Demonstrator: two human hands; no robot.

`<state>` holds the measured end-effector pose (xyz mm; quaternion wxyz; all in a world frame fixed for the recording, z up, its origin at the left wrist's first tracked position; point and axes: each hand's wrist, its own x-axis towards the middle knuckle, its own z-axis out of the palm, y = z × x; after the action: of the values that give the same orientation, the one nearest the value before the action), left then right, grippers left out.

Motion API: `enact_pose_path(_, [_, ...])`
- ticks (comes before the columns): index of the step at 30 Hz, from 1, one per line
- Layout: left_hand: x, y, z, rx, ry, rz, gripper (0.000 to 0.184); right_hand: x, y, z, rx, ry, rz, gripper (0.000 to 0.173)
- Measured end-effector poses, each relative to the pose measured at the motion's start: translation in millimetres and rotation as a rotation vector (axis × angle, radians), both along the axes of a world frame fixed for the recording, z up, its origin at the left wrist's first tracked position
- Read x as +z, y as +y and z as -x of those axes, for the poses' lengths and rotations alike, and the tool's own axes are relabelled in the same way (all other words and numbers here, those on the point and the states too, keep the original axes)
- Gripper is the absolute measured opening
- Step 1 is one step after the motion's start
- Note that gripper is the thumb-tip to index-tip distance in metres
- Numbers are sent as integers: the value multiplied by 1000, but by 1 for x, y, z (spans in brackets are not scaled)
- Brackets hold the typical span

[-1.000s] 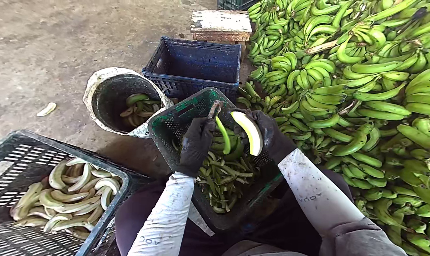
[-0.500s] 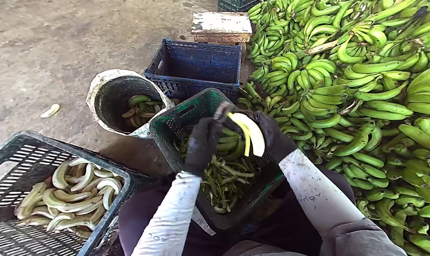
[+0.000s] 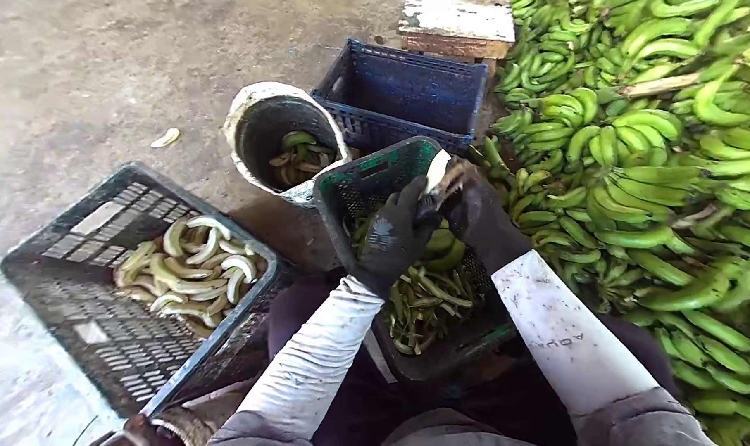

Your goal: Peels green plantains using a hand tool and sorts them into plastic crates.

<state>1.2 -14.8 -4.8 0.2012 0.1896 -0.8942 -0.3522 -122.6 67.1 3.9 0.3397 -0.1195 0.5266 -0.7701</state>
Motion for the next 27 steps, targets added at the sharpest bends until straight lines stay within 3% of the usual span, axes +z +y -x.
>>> enact_pose_path(4, [27, -62, -61, 169, 151, -721, 26, -28, -15, 1, 367, 537, -287, 41])
enact_pose_path(6, [23, -94, -112, 358, 253, -927, 29, -62, -32, 13, 501, 714, -540, 43])
enact_pose_path(9, [-15, -132, -189, 755, 366, -943, 38, -118, -36, 29, 758, 1154, -1104, 48])
enact_pose_path(11, [-44, -153, -228, 984, 418, -931, 32, -153, -26, 35, 855, 1251, -1321, 61])
enact_pose_path(14, [-78, -190, -261, 1134, 445, -1020, 21, -197, -3, 46, 863, 1429, -1416, 73])
enact_pose_path(17, [-82, -245, -256, 1115, 494, -1158, 17, -220, 9, 55, 832, 1542, -1371, 66])
enact_pose_path(20, [-79, -320, -242, 1040, 423, -1041, 24, -230, 11, 62, 825, 1577, -1354, 71])
enact_pose_path(23, [-76, -380, -243, 1103, 201, -754, 28, -226, 7, 64, 909, 1562, -1392, 83])
enact_pose_path(26, [-87, -403, -253, 1233, -59, -432, 31, -229, -2, 69, 923, 1569, -1403, 85])
enact_pose_path(27, [-83, -396, -256, 1205, -275, -297, 37, -229, -7, 71, 931, 1560, -1420, 87])
